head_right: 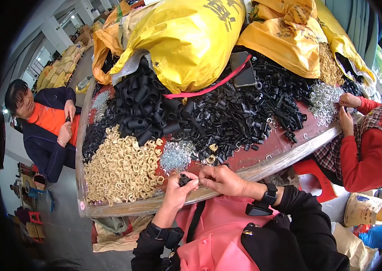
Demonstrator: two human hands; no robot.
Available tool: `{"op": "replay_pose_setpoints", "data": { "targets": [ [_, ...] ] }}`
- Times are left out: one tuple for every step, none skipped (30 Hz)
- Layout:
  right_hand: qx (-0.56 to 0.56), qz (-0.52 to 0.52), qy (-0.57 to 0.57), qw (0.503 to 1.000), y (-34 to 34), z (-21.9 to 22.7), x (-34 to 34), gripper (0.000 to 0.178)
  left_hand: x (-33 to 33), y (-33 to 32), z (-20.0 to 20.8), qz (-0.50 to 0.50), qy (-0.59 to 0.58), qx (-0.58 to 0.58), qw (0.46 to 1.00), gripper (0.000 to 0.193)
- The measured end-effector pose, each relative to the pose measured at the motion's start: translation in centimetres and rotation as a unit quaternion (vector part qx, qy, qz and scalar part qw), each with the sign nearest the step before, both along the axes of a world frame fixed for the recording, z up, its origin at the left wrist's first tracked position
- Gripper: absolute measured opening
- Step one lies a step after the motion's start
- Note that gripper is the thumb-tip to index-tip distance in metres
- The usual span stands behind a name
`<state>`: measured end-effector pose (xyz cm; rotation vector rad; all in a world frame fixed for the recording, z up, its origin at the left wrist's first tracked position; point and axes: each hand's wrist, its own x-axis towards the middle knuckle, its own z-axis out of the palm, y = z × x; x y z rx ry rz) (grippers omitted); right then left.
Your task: The person assembles components by hand by picking up a black plastic piece and a metal clip, fitting the clip onto the plastic piece, and then placing the assembled unit back onto the table.
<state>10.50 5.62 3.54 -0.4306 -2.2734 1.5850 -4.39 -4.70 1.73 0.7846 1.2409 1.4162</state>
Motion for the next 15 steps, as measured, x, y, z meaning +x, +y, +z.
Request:
{"op": "replay_pose_setpoints", "data": {
  "targets": [
    [-0.001, -0.002, -0.001, 1.0, 0.0, 0.0, 0.1, 0.011, 0.1, 0.1, -0.2, -0.003, 0.008, 0.007, 1.0, 0.01],
    [-0.002, -0.006, 0.002, 1.0, 0.0, 0.0, 0.1, 0.011, 0.1, 0.2, -0.3, -0.006, 0.016, 0.013, 1.0, 0.011],
    [-0.004, -0.01, 0.006, 1.0, 0.0, 0.0, 0.2, 0.011, 0.2, 0.2, -0.4, -0.008, 0.024, 0.02, 0.999, 0.013],
    [-0.005, -0.011, 0.01, 1.0, 0.1, 0.0, 0.1, 0.011, 0.2, 0.2, -0.4, -0.006, 0.023, 0.02, 1.0, 0.013],
    [-0.005, -0.008, 0.009, 1.0, 0.2, 0.1, 0.2, 0.011, 0.2, 0.2, -0.4, -0.018, -0.022, -0.007, 1.0, 0.015],
    [0.007, -0.016, 0.015, 1.0, 0.2, 0.2, 0.3, 0.011, 0.2, 0.2, -0.3, -0.029, -0.067, -0.033, 0.997, 0.019],
    [0.02, -0.023, 0.022, 0.999, 0.3, 0.4, 0.4, 0.01, 0.1, 0.2, -0.2, -0.039, -0.112, -0.059, 0.991, 0.022],
    [0.032, -0.029, 0.029, 0.999, 0.4, 0.4, 0.4, 0.01, 0.1, 0.1, -0.2, -0.034, -0.114, -0.058, 0.991, 0.022],
    [0.031, -0.024, 0.028, 0.999, 0.6, 0.4, 0.5, 0.01, 0.0, 0.1, 0.0, -0.047, -0.205, -0.059, 0.976, 0.024],
    [0.062, -0.02, 0.034, 0.997, 0.9, 0.4, 0.7, 0.009, -0.1, 0.1, 0.1, -0.06, -0.295, -0.058, 0.952, 0.026],
    [0.093, -0.017, 0.041, 0.995, 1.2, 0.3, 0.8, 0.008, -0.2, 0.0, 0.2, -0.073, -0.383, -0.056, 0.919, 0.028],
    [0.124, -0.014, 0.047, 0.991, 1.3, 0.3, 0.8, 0.007, -0.2, 0.0, 0.5, -0.068, -0.384, -0.054, 0.919, 0.028],
    [0.123, -0.012, 0.046, 0.991, 1.4, 0.5, 0.7, 0.007, -0.1, 0.1, 0.7, -0.071, -0.371, -0.051, 0.924, 0.029],
    [0.147, -0.013, 0.058, 0.987, 1.3, 0.8, 0.6, 0.008, 0.0, 0.2, 1.0, -0.075, -0.358, -0.048, 0.929, 0.03],
    [0.171, -0.014, 0.07, 0.983, 1.2, 1.1, 0.5, 0.008, 0.1, 0.2, 1.1, -0.079, -0.345, -0.045, 0.934, 0.031]
  ]
}}
